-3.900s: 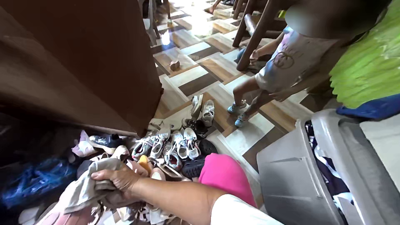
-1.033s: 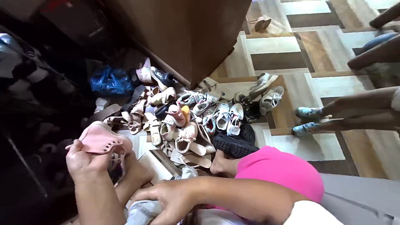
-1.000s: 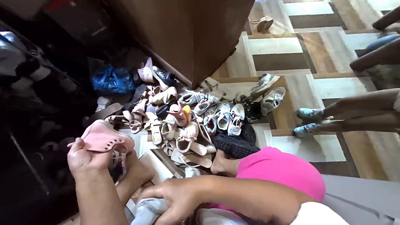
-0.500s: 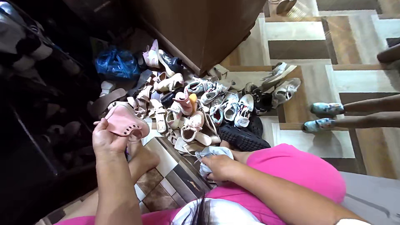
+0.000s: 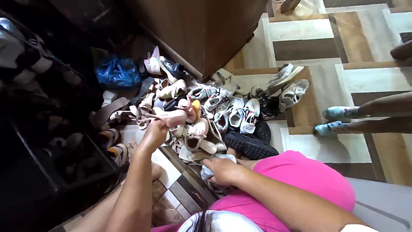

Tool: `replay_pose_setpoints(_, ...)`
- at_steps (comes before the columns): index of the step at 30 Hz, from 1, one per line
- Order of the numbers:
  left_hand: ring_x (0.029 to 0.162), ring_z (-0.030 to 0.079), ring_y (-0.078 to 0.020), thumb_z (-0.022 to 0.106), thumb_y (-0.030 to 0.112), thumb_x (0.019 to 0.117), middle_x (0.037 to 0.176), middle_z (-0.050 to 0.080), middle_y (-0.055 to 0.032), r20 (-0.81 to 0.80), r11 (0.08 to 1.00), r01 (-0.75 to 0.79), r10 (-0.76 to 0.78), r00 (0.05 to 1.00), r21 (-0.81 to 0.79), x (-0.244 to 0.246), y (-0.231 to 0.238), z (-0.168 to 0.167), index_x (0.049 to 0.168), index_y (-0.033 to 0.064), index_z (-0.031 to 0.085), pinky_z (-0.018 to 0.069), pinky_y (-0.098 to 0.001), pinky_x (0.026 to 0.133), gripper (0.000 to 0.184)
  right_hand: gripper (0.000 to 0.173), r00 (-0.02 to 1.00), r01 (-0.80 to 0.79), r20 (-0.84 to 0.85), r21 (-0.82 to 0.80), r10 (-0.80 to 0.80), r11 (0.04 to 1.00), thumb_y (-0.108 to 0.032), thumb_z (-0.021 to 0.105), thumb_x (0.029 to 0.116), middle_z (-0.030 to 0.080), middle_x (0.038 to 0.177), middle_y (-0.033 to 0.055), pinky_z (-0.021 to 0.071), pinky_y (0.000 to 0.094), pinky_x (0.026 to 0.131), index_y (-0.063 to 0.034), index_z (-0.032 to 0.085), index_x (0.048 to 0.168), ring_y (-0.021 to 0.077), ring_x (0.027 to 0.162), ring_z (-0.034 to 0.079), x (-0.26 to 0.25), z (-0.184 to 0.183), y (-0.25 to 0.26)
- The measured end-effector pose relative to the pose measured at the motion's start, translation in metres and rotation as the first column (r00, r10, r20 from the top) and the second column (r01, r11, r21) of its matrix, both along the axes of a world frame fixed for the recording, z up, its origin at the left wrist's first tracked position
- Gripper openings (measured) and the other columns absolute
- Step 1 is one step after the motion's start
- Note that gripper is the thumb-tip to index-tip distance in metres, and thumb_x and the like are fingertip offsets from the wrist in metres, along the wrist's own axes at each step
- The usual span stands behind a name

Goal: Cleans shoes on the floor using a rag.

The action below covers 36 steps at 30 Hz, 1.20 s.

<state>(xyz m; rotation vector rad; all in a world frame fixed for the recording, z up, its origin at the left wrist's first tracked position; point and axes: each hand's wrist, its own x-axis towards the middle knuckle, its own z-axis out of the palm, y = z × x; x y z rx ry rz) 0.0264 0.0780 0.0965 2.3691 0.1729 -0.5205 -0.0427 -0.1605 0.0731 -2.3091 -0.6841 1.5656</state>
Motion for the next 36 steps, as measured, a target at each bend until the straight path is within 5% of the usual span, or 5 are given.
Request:
replay_pose_setpoints(5, 0.118, 0.061, -0.0457, 0.065, 0.013, 0.0974, 0.113, 0.071, -0.0231, -0.241, 0.801, 0.516, -0.459, 0.855, 0.304, 0.015, -0.068, -0.019, 0.106, 0.0014, 0.074, 0.0334, -0.0720, 0.106, 0.017, 0.060, 1.000, -0.018, -0.009, -0.015, 0.018, 1.000, -0.025, 0.067, 0.0981, 0.057, 0.135, 0.0297, 0.0458, 0.0664, 0.099, -0.0037, 0.044, 0.149, 0.0479, 0.126, 0.056, 0.001, -0.002, 0.002)
replay_pose_setpoints(13, 0.142, 0.042, -0.0430, 0.053, 0.004, 0.1013, 0.129, 0.067, -0.0162, -0.098, 0.829, 0.457, -0.451, 0.887, 0.323, -0.018, -0.099, -0.088, 0.117, 0.0049, 0.071, 0.0056, -0.0754, 0.117, 0.024, 0.058, 0.999, 0.041, 0.004, -0.025, -0.041, 0.999, -0.025, 0.067, 0.0985, 0.058, 0.133, 0.0275, 0.0474, 0.0637, 0.097, -0.0049, 0.044, 0.148, 0.0457, 0.123, 0.059, 0.006, -0.004, 0.002)
replay_pose_setpoints(20, 0.120, 0.064, -0.0424, 0.055, 0.000, 0.0988, 0.124, 0.068, -0.0246, 0.417, 0.959, 0.276, -0.276, 0.866, 0.063, -0.038, -0.079, -0.114, 0.123, -0.0050, 0.068, 0.0482, -0.0573, 0.105, 0.028, 0.093, 0.927, 0.335, 0.162, 0.050, -0.339, 0.941, -0.023, 0.068, 0.0972, 0.058, 0.136, 0.0252, 0.0483, 0.0562, 0.102, -0.0150, 0.006, 0.166, 0.0417, 0.122, 0.061, 0.035, -0.003, 0.002)
replay_pose_setpoints(23, 0.126, 0.061, -0.0377, 0.050, 0.002, 0.1027, 0.131, 0.065, -0.0248, 0.311, 0.957, 0.289, -0.284, 0.907, 0.031, -0.043, -0.077, -0.109, 0.127, -0.0062, 0.066, 0.0462, -0.0461, 0.111, 0.031, 0.099, 0.942, 0.289, 0.155, 0.068, -0.296, 0.955, -0.016, 0.068, 0.0965, 0.054, 0.141, 0.0268, 0.0469, 0.0588, 0.102, -0.0268, -0.001, 0.167, 0.0441, 0.125, 0.058, 0.043, -0.021, 0.001)
replay_pose_setpoints(36, 0.120, 0.064, -0.0409, 0.053, -0.002, 0.0978, 0.128, 0.064, -0.0286, 0.288, 0.964, 0.257, -0.229, 0.930, -0.063, -0.050, -0.062, -0.108, 0.123, -0.0069, 0.068, 0.0493, -0.0506, 0.106, 0.030, 0.059, 0.922, 0.274, 0.248, 0.120, -0.297, 0.954, 0.001, 0.068, 0.0888, 0.058, 0.133, 0.0291, 0.0479, 0.0664, 0.095, -0.0007, 0.045, 0.143, 0.0483, 0.122, 0.059, 0.052, -0.045, 0.017)
